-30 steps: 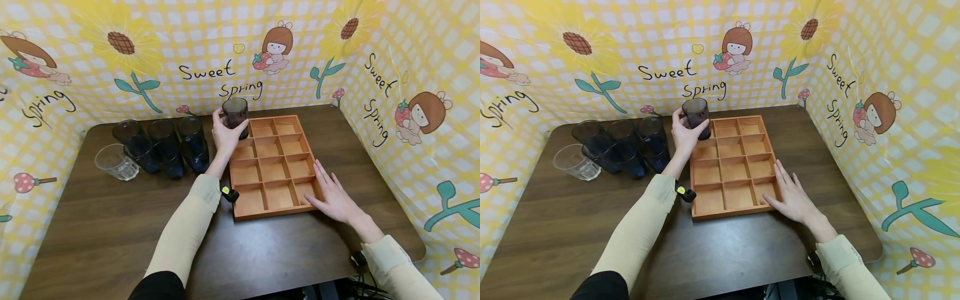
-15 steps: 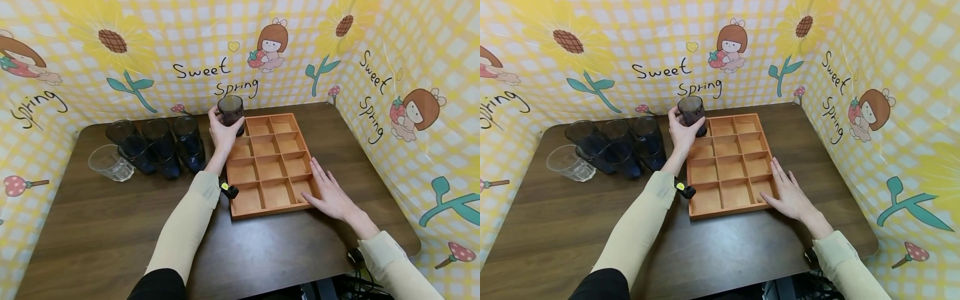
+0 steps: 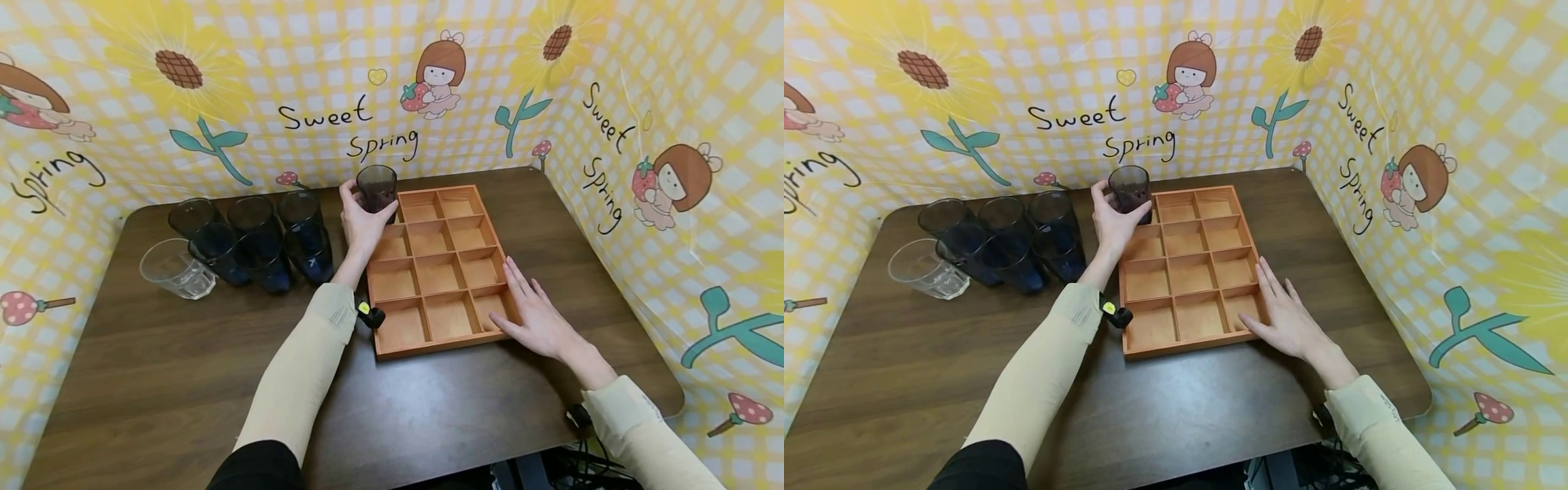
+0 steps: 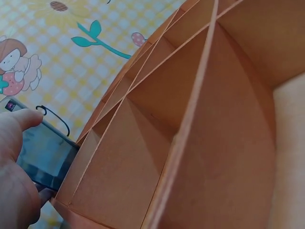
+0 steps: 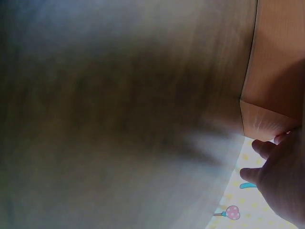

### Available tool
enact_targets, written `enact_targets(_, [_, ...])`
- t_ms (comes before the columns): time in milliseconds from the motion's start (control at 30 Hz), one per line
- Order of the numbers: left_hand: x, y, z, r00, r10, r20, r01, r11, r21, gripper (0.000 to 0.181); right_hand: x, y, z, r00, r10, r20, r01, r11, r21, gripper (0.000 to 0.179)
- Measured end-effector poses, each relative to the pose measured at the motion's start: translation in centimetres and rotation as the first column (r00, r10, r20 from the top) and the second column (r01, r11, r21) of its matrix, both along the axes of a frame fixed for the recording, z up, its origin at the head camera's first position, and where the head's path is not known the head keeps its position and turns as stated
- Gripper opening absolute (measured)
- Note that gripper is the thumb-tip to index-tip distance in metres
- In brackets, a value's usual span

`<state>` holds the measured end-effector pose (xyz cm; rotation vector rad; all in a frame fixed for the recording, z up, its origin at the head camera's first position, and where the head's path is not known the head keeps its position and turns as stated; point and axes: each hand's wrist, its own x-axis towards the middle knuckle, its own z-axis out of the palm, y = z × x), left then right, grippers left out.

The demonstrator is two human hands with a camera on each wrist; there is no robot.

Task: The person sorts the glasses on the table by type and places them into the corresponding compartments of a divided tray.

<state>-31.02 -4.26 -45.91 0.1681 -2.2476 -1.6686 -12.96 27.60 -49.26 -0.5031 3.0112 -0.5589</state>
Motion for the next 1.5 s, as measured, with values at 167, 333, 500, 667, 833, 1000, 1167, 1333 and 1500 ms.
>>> enact_targets(167, [0.1, 0.1, -0.5, 0.999, -0.014, -0.041, 0.014, 1.0, -0.001, 0.08, 0.0, 0.0, -0.1, 1.0, 0.0, 0.005, 0.0, 1.0, 0.008, 0.097])
enact_targets(333, [0.0, 0.0, -1.0, 0.999, -0.009, -0.042, 0.008, 1.0, -0.015, 0.08, -0.1, 0.0, -0.2, 1.0, 0.002, 0.007, -0.002, 1.0, 0.004, 0.096])
enact_targets(500, [0.0, 0.1, -1.2, 0.999, -0.004, -0.042, 0.003, 1.0, -0.027, 0.08, -0.1, 0.1, -0.2, 1.0, 0.008, -0.003, -0.008, 1.0, -0.001, 0.096])
enact_targets(667, [0.1, 0.1, -1.4, 1.0, 0.004, -0.03, -0.005, 0.999, -0.043, 0.08, -0.1, 0.0, -0.2, 1.0, 0.015, 0.003, -0.015, 1.0, -0.016, 0.096])
enact_targets(833, [0.0, 0.2, -1.6, 0.999, 0.015, -0.029, -0.016, 0.999, -0.044, 0.08, -0.1, 0.0, -0.3, 1.0, 0.012, 0.001, -0.012, 1.0, -0.013, 0.096])
enact_targets(1000, [0.0, 0.5, -1.9, 1.0, 0.015, -0.024, -0.016, 0.999, -0.031, 0.079, -0.2, 0.2, -0.2, 1.0, 0.008, -0.008, -0.008, 1.0, 0.003, 0.097])
enact_targets(1167, [0.2, 0.6, -1.9, 1.0, 0.005, -0.023, -0.006, 1.0, -0.022, 0.078, -0.3, 0.3, -0.2, 1.0, 0.015, -0.011, -0.015, 1.0, 0.003, 0.098])
enact_targets(1333, [0.2, 0.5, -1.9, 1.0, 0.001, -0.022, -0.002, 0.999, -0.04, 0.079, -0.4, 0.3, -0.2, 1.0, 0.019, 0.001, -0.019, 1.0, 0.007, 0.098])
enact_targets(1500, [0.2, 0.6, -1.9, 0.999, -0.015, -0.052, 0.011, 0.997, -0.076, 0.08, -0.5, 0.4, -0.2, 1.0, 0.014, 0.005, -0.014, 1.0, 0.006, 0.098])
